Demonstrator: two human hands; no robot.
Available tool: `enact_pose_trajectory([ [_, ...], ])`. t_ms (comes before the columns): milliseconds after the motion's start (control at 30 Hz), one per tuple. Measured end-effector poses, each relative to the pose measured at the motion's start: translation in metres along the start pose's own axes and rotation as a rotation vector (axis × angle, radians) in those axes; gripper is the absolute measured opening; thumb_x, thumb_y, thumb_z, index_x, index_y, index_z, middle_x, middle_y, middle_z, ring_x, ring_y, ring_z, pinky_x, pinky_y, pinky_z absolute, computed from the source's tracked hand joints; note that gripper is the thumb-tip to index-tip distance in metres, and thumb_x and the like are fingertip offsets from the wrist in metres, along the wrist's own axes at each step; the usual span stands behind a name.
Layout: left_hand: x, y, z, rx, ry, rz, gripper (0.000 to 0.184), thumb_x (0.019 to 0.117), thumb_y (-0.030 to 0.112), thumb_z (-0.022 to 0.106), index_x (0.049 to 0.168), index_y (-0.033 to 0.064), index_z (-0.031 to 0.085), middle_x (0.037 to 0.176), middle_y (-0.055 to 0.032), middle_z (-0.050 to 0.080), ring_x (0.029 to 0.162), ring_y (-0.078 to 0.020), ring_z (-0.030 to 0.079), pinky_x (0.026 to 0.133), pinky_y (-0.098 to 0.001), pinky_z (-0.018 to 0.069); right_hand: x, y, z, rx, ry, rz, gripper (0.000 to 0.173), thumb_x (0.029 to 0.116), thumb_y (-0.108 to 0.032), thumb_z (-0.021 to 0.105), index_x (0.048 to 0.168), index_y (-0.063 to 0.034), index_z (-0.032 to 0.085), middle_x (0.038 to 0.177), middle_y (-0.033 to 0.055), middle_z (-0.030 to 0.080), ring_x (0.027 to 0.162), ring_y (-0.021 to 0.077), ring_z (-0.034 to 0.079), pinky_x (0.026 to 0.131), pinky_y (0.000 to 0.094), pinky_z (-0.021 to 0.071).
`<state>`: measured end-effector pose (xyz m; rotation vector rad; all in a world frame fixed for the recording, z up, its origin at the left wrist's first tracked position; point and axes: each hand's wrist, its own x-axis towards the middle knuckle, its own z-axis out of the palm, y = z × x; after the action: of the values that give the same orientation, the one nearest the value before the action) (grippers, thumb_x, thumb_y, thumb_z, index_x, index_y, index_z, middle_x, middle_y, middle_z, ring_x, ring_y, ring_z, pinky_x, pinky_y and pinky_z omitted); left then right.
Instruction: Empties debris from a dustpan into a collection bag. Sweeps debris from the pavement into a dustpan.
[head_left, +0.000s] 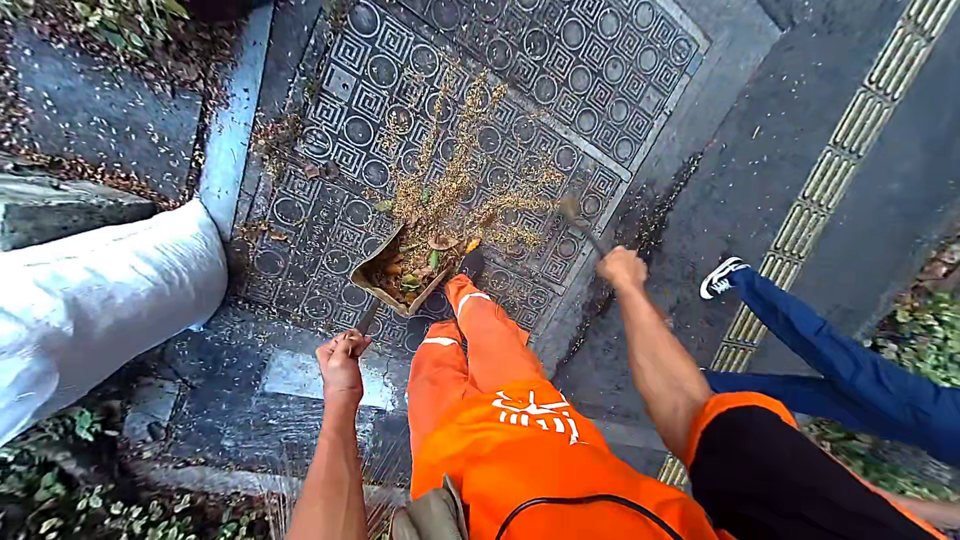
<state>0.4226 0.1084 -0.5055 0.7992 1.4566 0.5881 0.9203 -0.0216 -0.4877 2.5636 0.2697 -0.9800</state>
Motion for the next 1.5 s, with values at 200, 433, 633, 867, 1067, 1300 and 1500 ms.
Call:
enact_pose_trajectory([
  [200, 0.0, 0.005, 0.015, 0.033, -0.056, -0.022, 0.031, 0.083, 0.001, 0.042, 0.06, 0.0221, 0.043, 0.059, 0.0074, 0.052, 0.06, -0.0099, 0.057, 0.071, -0.0351, 0.0569, -0.095, -0.02, 0.055, -0.143, -0.209, -0.223, 0.032, 0.1003, -0.024, 0.054, 0.116, 0.0014, 0.066, 0.116, 0.0251, 0.069, 0.11, 0.0413, 0.067, 0.088, 0.0593, 0.0522],
  [433, -0.013, 0.002, 0.0, 0.1, -0.115, -0.017, 0.03, 0.0859, 0.002, 0.042, 0.063, 0.0208, 0.044, 0.061, 0.0073, 0.054, 0.061, -0.0098, 0.058, 0.072, -0.0352, 0.0578, -0.093, 0.099, 0.006, -0.086, -0.285, -0.106, 0.036, 0.0954, -0.03, 0.062, 0.119, -0.0038, 0.07, 0.119, 0.0284, 0.067, 0.114, 0.0472, 0.063, 0.091, 0.0706, 0.0479],
  [633, -0.025, 0.001, -0.065, 0.285, -0.206, -0.014, 0.027, 0.0905, 0.005, 0.042, 0.069, 0.0186, 0.051, 0.069, 0.0085, 0.06, 0.068, -0.0081, 0.062, 0.076, -0.0344, 0.059, -0.082, 0.136, 0.067, 0.01, -0.143, 0.221, 0.046, 0.0962, -0.026, 0.059, 0.132, 0.0031, 0.059, 0.134, 0.0276, 0.061, 0.127, 0.042, 0.058, 0.101, 0.0611, 0.0468],
  [867, -0.043, -0.005, -0.019, 0.513, -0.254, -0.009, 0.024, 0.0922, 0.009, 0.045, 0.069, 0.0151, 0.051, 0.063, 0.009, 0.052, 0.061, -0.0045, 0.056, 0.069, -0.029, 0.054, -0.176, 0.022, 0.138, 0.002, -0.314, -0.097, 0.035, 0.1012, -0.021, 0.05, 0.126, -0.0016, 0.065, 0.13, 0.0222, 0.065, 0.123, 0.0381, 0.062, 0.099, 0.0578, 0.0485],
  [1067, -0.034, -0.003, 0.017, 0.502, -0.228, -0.019, 0.03, 0.0935, 0.009, 0.044, 0.064, 0.0162, 0.047, 0.058, 0.0081, 0.051, 0.057, -0.006, 0.055, 0.063, -0.0299, 0.0519, -0.148, 0.095, 0.059, 0.005, -0.282, -0.107, 0.033, 0.0968, -0.029, 0.06, 0.116, -0.0033, 0.069, 0.118, 0.0258, 0.068, 0.114, 0.0452, 0.064, 0.091, 0.0687, 0.0485],
  [1300, -0.029, -0.003, 0.006, 0.428, -0.216, -0.044, 0.03, 0.0919, 0.007, 0.044, 0.064, 0.0187, 0.046, 0.058, 0.0092, 0.049, 0.056, -0.0057, 0.052, 0.062, -0.0277, 0.0494, -0.079, 0.084, 0.082, 0.117, -0.057, 0.165, 0.036, 0.1006, -0.022, 0.055, 0.124, 0.0042, 0.063, 0.125, 0.0282, 0.065, 0.119, 0.044, 0.063, 0.094, 0.0624, 0.0497],
  [1500, -0.026, 0.005, 0.011, 0.382, -0.195, -0.037, 0.027, 0.0913, 0.007, 0.043, 0.067, 0.0179, 0.049, 0.061, 0.0098, 0.053, 0.061, -0.0054, 0.056, 0.068, -0.0288, 0.0542, -0.13, 0.032, 0.09, -0.02, -0.363, -0.088, 0.037, 0.1003, -0.025, 0.052, 0.126, -0.0011, 0.063, 0.128, 0.0227, 0.065, 0.121, 0.0384, 0.062, 0.098, 0.0587, 0.0483],
])
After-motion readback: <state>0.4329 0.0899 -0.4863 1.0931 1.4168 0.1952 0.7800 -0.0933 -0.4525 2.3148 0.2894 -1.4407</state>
